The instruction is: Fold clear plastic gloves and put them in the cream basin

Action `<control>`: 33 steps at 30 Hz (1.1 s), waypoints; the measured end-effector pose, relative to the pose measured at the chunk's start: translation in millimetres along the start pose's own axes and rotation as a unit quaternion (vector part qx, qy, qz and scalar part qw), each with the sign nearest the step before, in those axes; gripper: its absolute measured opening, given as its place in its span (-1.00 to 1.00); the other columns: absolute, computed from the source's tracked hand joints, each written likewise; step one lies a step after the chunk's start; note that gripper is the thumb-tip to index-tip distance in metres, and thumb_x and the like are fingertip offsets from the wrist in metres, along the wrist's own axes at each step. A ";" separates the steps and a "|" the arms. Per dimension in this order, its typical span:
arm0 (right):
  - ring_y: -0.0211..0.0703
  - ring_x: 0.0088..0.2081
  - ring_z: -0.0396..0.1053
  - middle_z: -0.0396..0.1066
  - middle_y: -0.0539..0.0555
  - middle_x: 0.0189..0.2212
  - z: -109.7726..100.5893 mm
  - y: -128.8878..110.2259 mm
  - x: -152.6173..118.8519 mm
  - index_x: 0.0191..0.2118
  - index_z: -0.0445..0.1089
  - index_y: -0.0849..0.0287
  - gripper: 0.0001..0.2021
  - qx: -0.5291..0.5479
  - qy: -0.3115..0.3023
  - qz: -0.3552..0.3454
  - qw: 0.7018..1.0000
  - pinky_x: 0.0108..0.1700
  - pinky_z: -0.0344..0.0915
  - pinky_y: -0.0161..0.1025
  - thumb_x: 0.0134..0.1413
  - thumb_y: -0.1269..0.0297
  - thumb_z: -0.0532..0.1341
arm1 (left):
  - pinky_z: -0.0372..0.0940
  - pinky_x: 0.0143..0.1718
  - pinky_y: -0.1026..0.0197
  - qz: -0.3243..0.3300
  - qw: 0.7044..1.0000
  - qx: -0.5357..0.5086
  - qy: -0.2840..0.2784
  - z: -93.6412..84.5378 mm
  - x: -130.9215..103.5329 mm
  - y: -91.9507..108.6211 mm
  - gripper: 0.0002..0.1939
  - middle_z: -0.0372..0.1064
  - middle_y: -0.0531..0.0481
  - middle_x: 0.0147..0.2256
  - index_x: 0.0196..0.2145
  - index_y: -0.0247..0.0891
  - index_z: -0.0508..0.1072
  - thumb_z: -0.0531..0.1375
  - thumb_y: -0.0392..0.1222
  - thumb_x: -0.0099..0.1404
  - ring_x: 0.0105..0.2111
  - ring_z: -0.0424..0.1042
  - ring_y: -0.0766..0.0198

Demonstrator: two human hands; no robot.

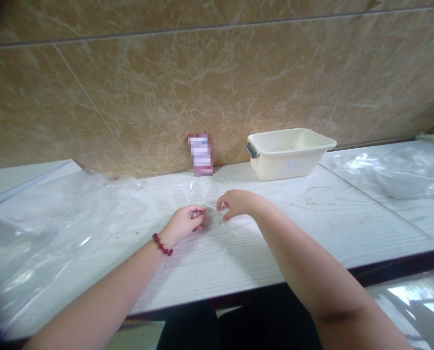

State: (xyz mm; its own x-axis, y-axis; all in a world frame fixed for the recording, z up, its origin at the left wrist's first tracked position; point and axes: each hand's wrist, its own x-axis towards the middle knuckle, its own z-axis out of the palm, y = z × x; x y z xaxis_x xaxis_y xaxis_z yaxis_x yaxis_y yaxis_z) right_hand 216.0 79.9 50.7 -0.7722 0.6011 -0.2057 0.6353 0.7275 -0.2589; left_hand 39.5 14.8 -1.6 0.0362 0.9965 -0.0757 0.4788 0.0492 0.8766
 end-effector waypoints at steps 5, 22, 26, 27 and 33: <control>-0.21 -0.38 0.26 0.32 0.03 -0.40 1.5 -1.6 0.5 -0.17 0.33 0.11 -0.59 -0.004 -0.009 0.009 1.000 -0.37 0.13 -0.35 -0.29 0.20 0.23 | 0.20 -0.61 0.36 -0.007 1.000 0.020 -0.007 -0.9 -2.0 3.6 -0.74 0.39 -0.02 -0.49 -0.26 -0.32 0.38 0.08 -0.28 0.04 -0.64 0.33 0.39; -0.19 -0.37 0.29 0.35 0.03 -0.37 3.7 -0.4 0.9 -0.08 0.28 0.06 -0.45 0.007 -0.022 0.023 0.999 -0.37 0.14 -0.35 -0.36 0.16 0.26 | 0.12 -0.67 0.38 0.005 0.994 0.113 0.006 -14.7 -7.4 11.5 -0.73 0.37 -0.01 -0.50 -0.24 -0.33 0.37 0.06 -0.28 0.06 -0.71 0.23 0.45; -0.18 -0.36 0.29 0.35 0.04 -0.37 3.4 -1.4 0.3 -0.07 0.27 0.08 -0.44 -0.005 -0.024 0.017 1.000 -0.37 0.13 -0.35 -0.35 0.17 0.26 | 0.21 -0.55 0.33 0.030 0.984 0.176 0.005 -21.5 -5.5 6.5 -0.76 0.37 -0.01 -0.46 -0.26 -0.30 0.36 0.06 -0.28 0.06 -0.58 0.32 0.36; -0.18 -0.36 0.29 0.35 0.04 -0.36 3.4 -1.4 0.3 -0.06 0.27 0.09 -0.44 -0.006 -0.025 0.016 1.000 -0.37 0.13 -0.35 -0.35 0.17 0.26 | 0.22 -0.49 0.30 0.045 0.976 0.212 0.013 -22.2 -5.8 6.8 -0.77 0.37 -0.02 -0.46 -0.27 -0.30 0.36 0.06 -0.28 0.06 -0.53 0.33 0.33; -0.16 -0.35 0.30 0.36 0.04 -0.36 2.9 -0.7 -0.2 -0.07 0.26 0.11 -0.44 -0.008 -0.031 0.000 0.999 -0.35 0.13 -0.34 -0.34 0.15 0.25 | -0.02 -0.01 0.05 0.256 0.882 0.392 -0.056 -11.4 -15.6 17.5 -0.64 0.20 -0.10 -0.05 -0.12 -0.24 0.29 -0.05 -0.07 0.18 -0.03 0.14 0.15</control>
State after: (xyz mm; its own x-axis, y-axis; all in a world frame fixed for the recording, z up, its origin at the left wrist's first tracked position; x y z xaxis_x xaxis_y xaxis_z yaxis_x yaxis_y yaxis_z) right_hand 215.8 78.3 48.2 -0.7714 0.5789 -0.2644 0.6342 0.7339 -0.2433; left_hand 37.2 0.9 20.4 0.4887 0.8596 0.1492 0.8323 -0.5106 0.2158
